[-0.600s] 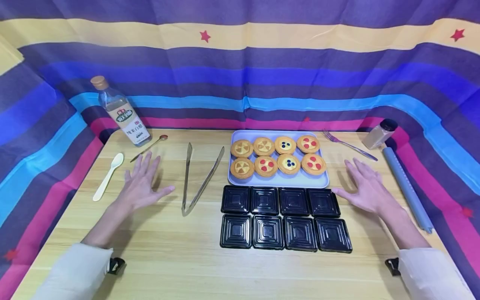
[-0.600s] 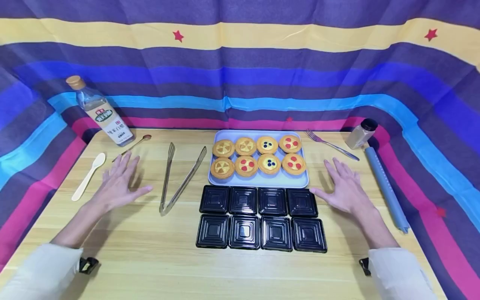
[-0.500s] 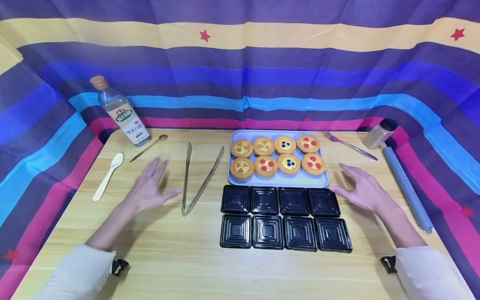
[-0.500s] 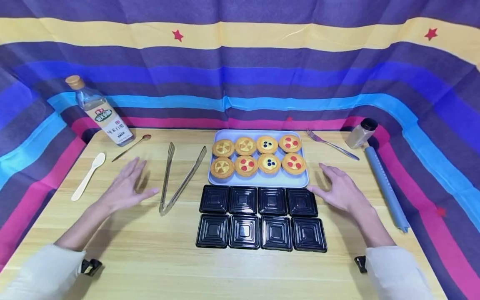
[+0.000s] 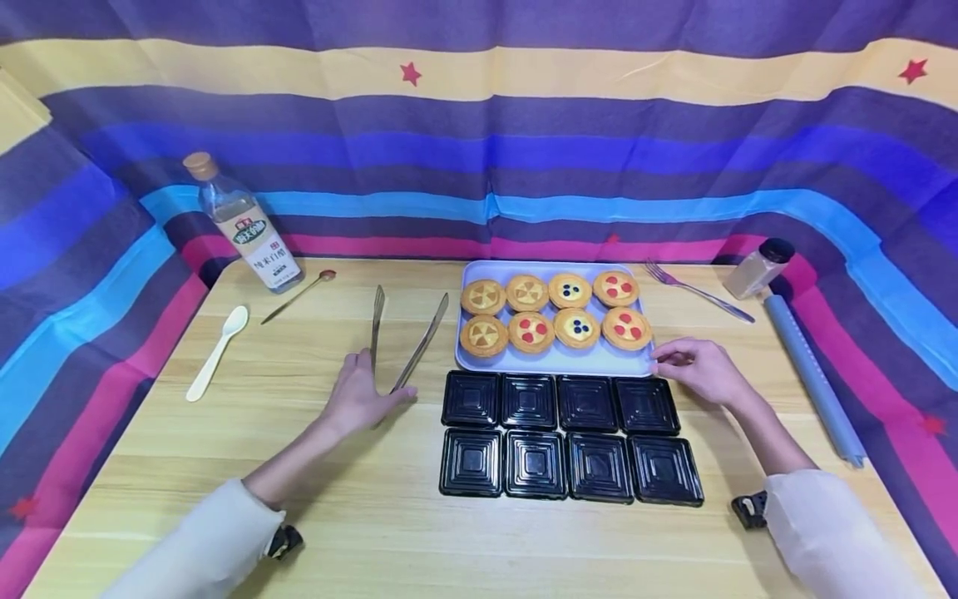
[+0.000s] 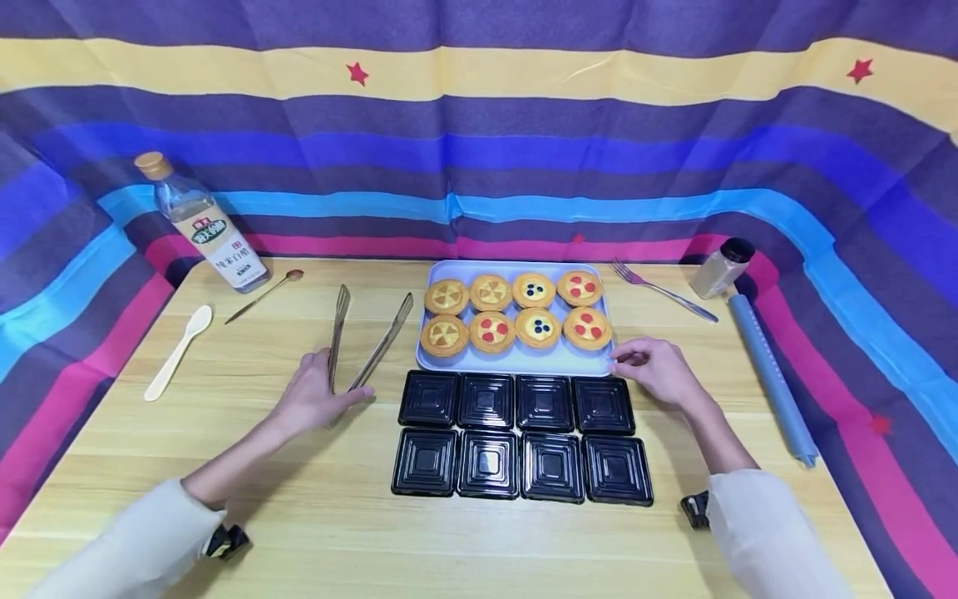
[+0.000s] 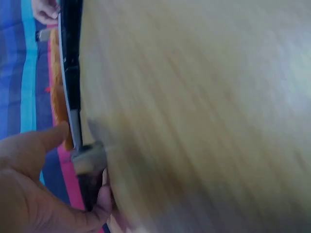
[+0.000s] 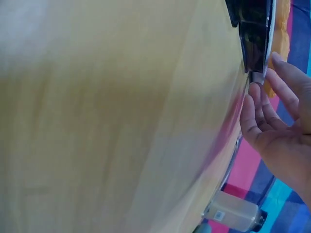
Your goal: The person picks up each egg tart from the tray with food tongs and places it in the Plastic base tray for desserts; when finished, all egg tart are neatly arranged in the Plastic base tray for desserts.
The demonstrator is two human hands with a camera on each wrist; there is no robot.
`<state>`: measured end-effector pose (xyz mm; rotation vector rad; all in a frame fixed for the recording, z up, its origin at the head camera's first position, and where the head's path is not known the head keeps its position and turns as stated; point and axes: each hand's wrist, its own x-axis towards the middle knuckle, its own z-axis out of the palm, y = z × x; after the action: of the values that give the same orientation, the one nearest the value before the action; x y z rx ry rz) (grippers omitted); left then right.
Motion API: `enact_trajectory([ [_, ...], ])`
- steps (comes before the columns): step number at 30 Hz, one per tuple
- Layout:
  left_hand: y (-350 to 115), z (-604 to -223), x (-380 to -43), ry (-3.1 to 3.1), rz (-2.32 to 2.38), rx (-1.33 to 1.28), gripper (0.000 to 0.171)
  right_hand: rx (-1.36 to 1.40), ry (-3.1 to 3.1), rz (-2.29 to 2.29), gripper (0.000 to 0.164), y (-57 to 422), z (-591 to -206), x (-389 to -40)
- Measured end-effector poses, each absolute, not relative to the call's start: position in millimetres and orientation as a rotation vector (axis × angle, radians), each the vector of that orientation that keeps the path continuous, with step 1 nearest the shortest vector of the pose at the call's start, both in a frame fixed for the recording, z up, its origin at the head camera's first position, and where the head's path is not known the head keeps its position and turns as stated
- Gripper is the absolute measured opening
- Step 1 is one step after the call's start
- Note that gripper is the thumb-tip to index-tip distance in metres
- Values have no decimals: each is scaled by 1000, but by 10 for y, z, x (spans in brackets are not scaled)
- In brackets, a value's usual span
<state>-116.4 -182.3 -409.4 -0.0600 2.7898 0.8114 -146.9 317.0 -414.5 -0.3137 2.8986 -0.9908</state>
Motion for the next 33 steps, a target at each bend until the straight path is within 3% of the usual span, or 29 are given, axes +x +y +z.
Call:
enact_trajectory([
  [6,-1739,-4156,-1193,2861,824,-86,97,-236,2821,-1049,27,3138,-4152,-1500],
  [11,-1748,-4161,-1200,2915,813,-76,68,-192,2767,-1073,31,3117,-4135,-1520],
  [21,-1850,-4069,-1143,3010,725,6,47,-195,2768,-1030,30,3119,-4142,-1564],
  [33,-2088,-4022,-1193,3164,836,36,57,-175,2782,-1003,30,3104,-4115,-1570],
])
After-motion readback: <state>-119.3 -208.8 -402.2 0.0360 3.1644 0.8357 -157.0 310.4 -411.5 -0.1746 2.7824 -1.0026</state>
